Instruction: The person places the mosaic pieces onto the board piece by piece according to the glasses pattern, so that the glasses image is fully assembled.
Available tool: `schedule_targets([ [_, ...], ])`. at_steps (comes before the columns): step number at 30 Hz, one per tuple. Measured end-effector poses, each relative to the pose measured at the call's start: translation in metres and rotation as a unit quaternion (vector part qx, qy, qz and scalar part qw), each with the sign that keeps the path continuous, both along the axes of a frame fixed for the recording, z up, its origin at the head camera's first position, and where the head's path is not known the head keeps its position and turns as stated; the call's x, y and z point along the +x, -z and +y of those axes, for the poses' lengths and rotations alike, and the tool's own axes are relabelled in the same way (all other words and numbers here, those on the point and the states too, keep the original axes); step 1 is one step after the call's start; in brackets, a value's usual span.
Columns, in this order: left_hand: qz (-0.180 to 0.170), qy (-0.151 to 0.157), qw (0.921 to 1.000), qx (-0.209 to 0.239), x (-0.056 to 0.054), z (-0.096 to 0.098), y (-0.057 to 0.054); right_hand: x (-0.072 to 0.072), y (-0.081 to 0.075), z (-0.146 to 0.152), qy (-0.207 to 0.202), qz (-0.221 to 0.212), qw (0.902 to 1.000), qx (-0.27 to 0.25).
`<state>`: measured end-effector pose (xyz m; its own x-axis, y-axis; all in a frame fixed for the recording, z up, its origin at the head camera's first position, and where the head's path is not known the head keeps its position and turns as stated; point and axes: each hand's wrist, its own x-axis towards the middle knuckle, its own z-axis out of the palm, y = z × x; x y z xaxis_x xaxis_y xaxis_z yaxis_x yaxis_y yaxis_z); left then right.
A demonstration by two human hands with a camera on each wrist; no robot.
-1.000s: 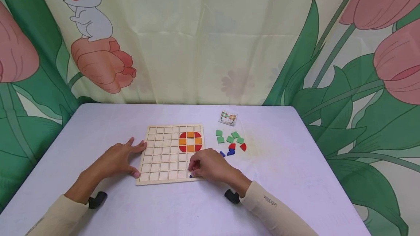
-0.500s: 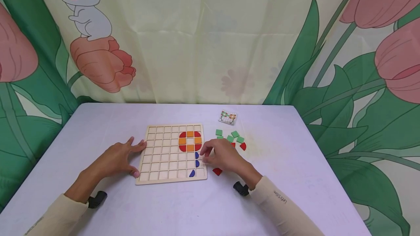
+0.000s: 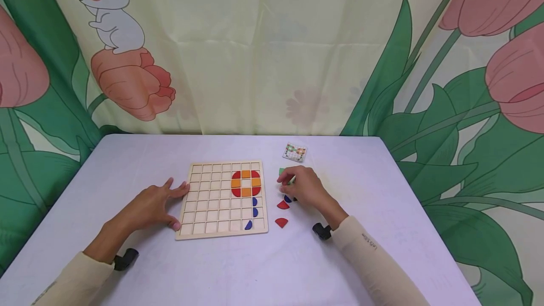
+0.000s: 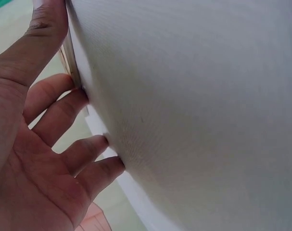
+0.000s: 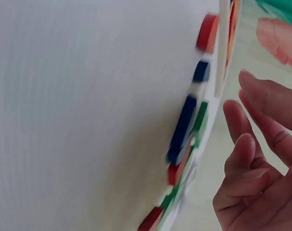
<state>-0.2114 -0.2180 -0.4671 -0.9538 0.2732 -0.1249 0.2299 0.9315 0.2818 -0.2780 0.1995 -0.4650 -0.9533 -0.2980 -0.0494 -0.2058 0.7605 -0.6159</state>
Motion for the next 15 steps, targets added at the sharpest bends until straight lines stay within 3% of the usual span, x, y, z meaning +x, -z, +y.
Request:
schedule_targets([
  [6,0.000,0.002,1.0000,0.003,0.000,-0.001,0.000,-0.012,0.006,0.008,0.031,0.000,0.9995,0.008],
  [15,0.001,0.004,1.0000,0.008,0.000,-0.001,-0.001,-0.022,0.008,0.009,0.042,-0.003,0.9980,0.047],
])
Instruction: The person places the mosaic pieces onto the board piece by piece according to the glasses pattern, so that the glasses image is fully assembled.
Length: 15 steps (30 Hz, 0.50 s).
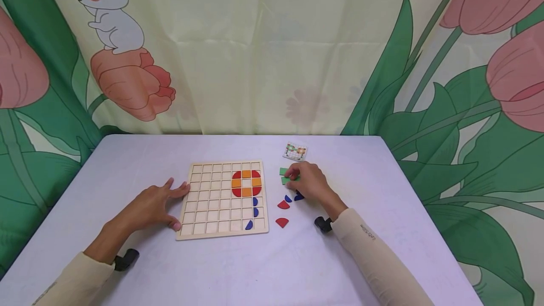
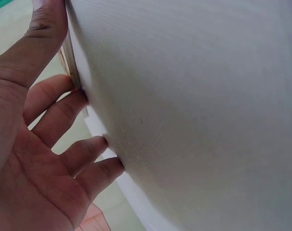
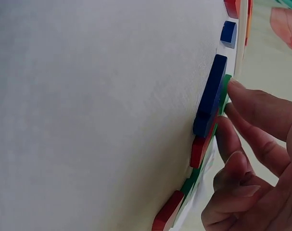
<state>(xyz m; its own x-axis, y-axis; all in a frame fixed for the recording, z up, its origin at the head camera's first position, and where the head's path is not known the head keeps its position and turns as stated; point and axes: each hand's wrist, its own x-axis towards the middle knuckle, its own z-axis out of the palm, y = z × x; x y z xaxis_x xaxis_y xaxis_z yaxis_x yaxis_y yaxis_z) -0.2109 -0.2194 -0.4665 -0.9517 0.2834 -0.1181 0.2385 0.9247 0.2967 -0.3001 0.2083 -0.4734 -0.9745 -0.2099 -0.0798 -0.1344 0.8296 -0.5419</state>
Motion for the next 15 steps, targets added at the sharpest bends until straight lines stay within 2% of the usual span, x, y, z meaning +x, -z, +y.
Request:
schedule_targets([
  [10,-0.003,-0.004,1.0000,0.000,-0.0004,0.0007,0.0013,-0.0035,-0.0014,-0.0061,0.017,-0.019,0.9996,0.015],
  [15,-0.004,-0.005,1.0000,-0.002,-0.0003,0.0009,0.0014,-0.0026,-0.0031,-0.0080,0.012,-0.016,0.9998,-0.001],
])
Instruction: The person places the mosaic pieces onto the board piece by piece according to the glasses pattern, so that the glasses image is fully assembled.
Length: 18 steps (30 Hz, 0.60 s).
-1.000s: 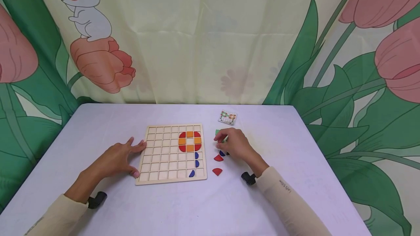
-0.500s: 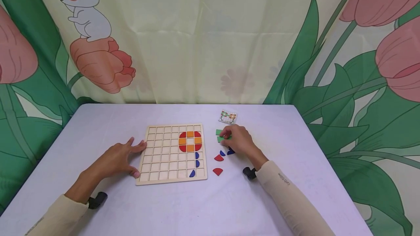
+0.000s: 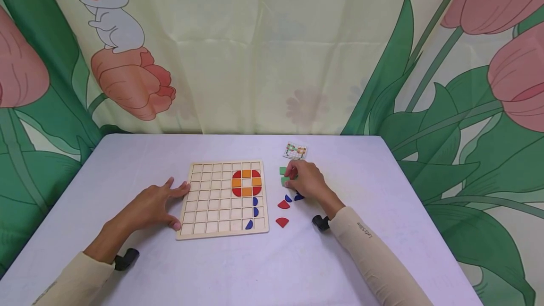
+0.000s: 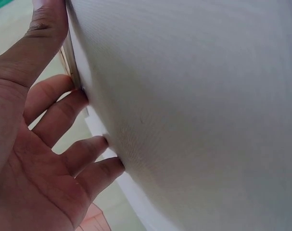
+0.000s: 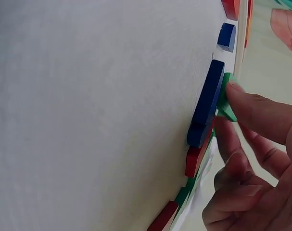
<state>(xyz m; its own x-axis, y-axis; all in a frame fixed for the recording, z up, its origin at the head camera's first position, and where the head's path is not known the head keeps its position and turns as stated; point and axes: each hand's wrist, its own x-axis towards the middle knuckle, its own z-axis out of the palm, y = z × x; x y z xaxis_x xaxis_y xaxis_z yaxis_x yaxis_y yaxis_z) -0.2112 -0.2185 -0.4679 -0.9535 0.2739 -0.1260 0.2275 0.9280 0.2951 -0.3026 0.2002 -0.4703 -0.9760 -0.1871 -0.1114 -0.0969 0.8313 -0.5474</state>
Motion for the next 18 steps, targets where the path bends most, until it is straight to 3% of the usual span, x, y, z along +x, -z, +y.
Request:
schedule_targets([
  [9,0.000,0.003,1.0000,-0.004,0.000,0.000,-0.001,0.006,0.000,-0.008,-0.027,-0.003,0.9976,-0.063],
  [18,-0.004,-0.002,1.0000,-0.006,-0.001,0.001,-0.001,0.015,-0.006,-0.029,-0.055,0.034,0.9935,-0.093],
])
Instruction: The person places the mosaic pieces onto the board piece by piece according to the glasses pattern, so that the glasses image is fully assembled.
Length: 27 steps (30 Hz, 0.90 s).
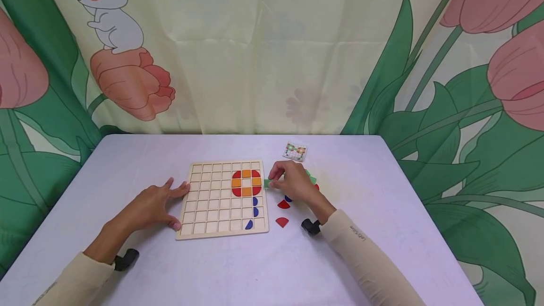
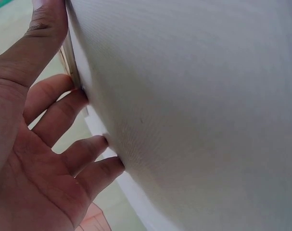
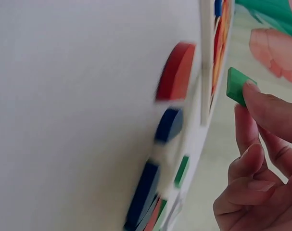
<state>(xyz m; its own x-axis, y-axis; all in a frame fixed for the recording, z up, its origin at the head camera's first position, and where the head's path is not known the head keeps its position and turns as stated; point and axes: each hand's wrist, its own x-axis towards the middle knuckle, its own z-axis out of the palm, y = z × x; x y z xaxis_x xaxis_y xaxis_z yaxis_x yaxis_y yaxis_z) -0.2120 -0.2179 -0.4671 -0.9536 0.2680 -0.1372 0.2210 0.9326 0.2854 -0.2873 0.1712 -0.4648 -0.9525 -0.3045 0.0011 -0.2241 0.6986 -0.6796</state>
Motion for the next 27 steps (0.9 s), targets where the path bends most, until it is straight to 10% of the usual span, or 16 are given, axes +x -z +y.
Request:
schedule_targets([
  [27,-0.010,-0.010,0.9999,0.004,-0.001,0.000,0.000,0.004,-0.019,-0.080,-0.075,-0.004,0.9968,-0.029],
])
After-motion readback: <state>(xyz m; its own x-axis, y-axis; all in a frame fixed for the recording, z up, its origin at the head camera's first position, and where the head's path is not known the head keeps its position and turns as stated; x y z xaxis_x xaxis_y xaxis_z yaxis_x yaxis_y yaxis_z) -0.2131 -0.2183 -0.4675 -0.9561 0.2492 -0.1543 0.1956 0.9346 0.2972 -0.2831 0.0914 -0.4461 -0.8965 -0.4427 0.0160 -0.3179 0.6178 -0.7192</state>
